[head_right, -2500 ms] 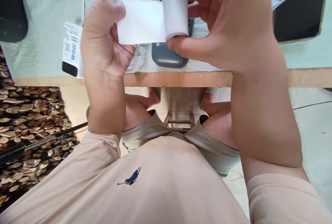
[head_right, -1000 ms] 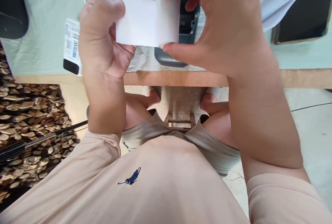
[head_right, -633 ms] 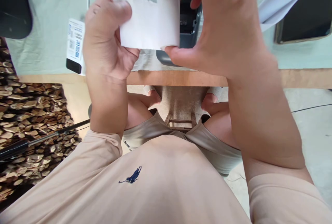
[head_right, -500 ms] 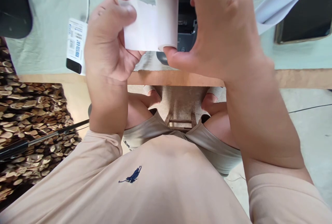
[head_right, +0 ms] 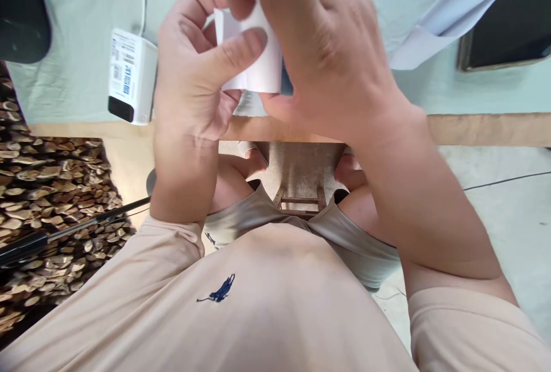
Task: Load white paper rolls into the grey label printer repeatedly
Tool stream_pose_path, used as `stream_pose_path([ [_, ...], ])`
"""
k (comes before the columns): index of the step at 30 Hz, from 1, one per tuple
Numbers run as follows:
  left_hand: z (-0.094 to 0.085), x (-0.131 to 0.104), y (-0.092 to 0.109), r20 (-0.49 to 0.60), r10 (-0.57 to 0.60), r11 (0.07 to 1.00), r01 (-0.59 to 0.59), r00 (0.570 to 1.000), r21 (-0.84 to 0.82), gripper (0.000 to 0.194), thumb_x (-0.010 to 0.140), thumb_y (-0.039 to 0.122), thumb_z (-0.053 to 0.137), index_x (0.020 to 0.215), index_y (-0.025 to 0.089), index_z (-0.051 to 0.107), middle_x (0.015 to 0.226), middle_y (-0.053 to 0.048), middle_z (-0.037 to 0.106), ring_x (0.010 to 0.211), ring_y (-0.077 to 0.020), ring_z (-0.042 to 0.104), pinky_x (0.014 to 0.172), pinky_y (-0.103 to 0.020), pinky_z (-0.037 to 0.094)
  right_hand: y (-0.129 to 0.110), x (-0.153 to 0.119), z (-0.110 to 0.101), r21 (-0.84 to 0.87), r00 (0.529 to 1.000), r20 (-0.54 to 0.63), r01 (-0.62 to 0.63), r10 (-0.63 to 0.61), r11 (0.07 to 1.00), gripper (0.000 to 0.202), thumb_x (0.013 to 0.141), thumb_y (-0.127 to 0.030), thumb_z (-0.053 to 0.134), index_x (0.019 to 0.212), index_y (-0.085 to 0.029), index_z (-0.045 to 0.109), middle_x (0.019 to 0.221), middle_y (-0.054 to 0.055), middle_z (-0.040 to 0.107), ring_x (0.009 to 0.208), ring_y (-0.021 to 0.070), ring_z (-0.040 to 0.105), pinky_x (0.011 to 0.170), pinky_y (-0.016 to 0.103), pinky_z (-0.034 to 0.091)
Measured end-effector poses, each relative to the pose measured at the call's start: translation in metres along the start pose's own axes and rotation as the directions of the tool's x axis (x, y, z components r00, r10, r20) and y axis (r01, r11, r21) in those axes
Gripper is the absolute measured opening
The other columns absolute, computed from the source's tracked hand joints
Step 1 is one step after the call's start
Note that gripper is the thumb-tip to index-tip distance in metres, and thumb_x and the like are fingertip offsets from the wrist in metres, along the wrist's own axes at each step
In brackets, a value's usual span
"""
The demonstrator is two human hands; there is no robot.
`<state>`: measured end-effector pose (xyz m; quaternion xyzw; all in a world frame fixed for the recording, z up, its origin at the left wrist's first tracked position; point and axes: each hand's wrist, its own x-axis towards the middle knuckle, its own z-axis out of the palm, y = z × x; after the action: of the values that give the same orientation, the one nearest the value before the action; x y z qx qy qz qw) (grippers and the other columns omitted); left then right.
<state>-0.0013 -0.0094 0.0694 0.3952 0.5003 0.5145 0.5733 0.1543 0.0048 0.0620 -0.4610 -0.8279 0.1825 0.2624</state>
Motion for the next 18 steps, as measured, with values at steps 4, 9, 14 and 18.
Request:
stream_pose_path([
  [4, -0.001, -0.001, 0.001, -0.035, -0.039, 0.997, 0.041, 0.999, 0.067, 0.030, 0.080, 0.011, 0.075, 0.088, 0.029, 0.053, 0.082, 0.003, 0.058, 0.078, -0.0124, 0.062, 0.073, -0.028, 0.053, -0.011, 0.002, 0.001, -0.198, 0.991, 0.108, -0.061, 0.083, 0.978, 0.044, 0.089, -0.049, 0.049, 0.119, -0.018, 0.055, 0.134, -0.001, 0.051, 0.133, 0.0205, 0.050, 0.124, 0.048, 0.043],
  [9, -0.007, 0.009, -0.003, 0.038, -0.088, 0.995, 0.090, 0.995, -0.040, 0.031, 0.080, 0.002, 0.062, 0.094, 0.026, 0.048, 0.071, 0.006, 0.046, 0.059, -0.0084, 0.054, 0.064, -0.026, 0.047, -0.006, -0.002, -0.006, -0.148, 0.988, 0.149, -0.011, 0.034, 0.989, 0.040, 0.088, -0.044, 0.055, 0.123, -0.025, 0.059, 0.144, -0.011, 0.046, 0.135, 0.0148, 0.046, 0.129, 0.039, 0.039],
  [14, -0.008, 0.013, -0.006, 0.065, -0.163, 0.986, 0.161, 0.984, 0.033, 0.017, 0.085, 0.016, 0.061, 0.092, 0.027, 0.050, 0.079, 0.001, 0.058, 0.065, -0.0125, 0.059, 0.062, -0.028, 0.048, -0.004, -0.004, -0.013, -0.101, 0.974, 0.138, -0.167, 0.180, 0.981, 0.035, 0.092, -0.040, 0.047, 0.119, -0.031, 0.067, 0.125, -0.018, 0.060, 0.125, 0.0028, 0.055, 0.131, 0.019, 0.031],
  [18, -0.007, 0.012, -0.008, 0.132, -0.174, 0.980, 0.185, 0.976, -0.078, 0.014, 0.085, 0.015, 0.059, 0.091, 0.024, 0.050, 0.075, 0.002, 0.055, 0.059, -0.0087, 0.056, 0.056, -0.025, 0.048, -0.007, -0.003, -0.018, -0.130, 0.968, 0.106, -0.212, 0.226, 0.969, 0.034, 0.087, -0.041, 0.052, 0.113, -0.031, 0.070, 0.109, -0.018, 0.065, 0.116, -0.0043, 0.059, 0.112, -0.002, 0.037],
])
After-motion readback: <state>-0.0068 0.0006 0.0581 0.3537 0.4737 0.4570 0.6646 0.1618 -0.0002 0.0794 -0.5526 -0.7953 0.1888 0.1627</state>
